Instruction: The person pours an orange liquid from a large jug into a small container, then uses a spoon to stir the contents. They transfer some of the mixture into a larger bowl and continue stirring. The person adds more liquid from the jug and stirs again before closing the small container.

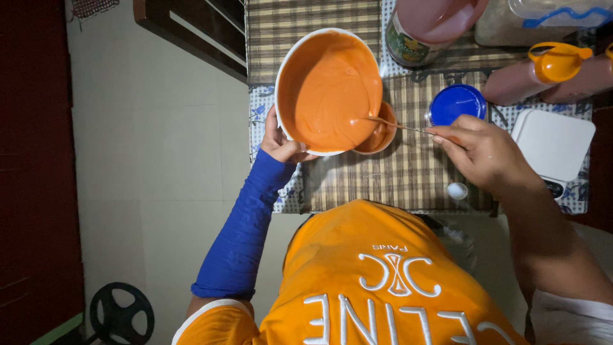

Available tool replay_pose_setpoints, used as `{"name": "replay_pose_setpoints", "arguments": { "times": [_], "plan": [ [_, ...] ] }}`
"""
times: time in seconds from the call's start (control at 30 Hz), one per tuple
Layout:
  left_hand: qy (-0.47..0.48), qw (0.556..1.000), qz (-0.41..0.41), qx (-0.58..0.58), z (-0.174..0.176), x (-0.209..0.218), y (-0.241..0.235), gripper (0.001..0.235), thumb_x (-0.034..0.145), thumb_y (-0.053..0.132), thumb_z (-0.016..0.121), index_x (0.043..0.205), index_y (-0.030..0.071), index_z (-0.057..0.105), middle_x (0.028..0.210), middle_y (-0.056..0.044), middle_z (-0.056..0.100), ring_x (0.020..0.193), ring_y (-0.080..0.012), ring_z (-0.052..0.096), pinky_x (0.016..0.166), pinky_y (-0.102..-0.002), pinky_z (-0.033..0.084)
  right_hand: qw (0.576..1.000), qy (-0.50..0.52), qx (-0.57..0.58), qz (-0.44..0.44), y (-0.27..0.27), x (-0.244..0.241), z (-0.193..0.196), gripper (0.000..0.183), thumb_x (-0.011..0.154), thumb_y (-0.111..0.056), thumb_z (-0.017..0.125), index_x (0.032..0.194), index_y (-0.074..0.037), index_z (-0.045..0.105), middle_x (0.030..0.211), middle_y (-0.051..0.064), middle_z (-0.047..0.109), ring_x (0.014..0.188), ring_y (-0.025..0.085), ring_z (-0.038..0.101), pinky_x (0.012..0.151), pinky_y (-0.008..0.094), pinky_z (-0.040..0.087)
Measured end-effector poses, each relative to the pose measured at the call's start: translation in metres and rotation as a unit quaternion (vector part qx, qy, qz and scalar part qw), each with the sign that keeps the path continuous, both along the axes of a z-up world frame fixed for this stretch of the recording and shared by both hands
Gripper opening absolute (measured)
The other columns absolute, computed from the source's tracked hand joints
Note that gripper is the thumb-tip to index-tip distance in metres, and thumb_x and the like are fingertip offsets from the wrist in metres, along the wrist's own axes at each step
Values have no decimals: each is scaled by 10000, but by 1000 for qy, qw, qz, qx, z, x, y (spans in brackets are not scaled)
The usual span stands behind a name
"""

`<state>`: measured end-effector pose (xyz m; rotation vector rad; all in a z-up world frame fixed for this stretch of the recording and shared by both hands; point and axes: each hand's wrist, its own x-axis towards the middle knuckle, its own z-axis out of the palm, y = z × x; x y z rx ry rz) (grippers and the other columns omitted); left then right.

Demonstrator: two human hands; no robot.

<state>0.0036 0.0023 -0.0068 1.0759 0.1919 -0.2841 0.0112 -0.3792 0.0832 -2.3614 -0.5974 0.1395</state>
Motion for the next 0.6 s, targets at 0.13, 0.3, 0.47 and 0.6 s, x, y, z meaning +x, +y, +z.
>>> {"name": "replay_pose_setpoints", "arguments": {
  "times": [0.13,0.3,0.47,0.6],
  "plan": [
    [-14,1000,4,-23,-4,1,0,1031,741,-139,547,1626,202,144,1504,-201,460,1213,-435,660,850,-555,658,999,-31,-19,7,-4,0,13,256,969,-115,696,1219,-76,742,930,123,649,837,278,654,746,375,527],
    [-14,999,-2,-51,-13,1,0,1049,732,-159,546,1608,224,115,1515,-182,428,1239,-433,633,841,-563,644,996,-73,-16,-44,1,12,8,231,1019,-99,728,1247,-92,762,895,126,610,779,272,619,722,389,506],
    [-38,999,-7,-1,-19,-1,2,1056,742,-164,569,1619,210,115,1515,-203,451,1176,-427,679,805,-542,672,991,-123,8,-48,8,22,-9,216,1050,-79,729,1265,-88,752,897,132,618,779,281,620,707,368,504],
    [-30,999,-9,-10,-23,-4,4,1061,747,-157,561,1637,201,107,1500,-230,473,1082,-395,719,783,-482,673,995,-84,16,-50,6,17,-14,214,1045,-76,700,1254,-89,747,898,135,616,823,288,625,765,376,515]
  ]
}}
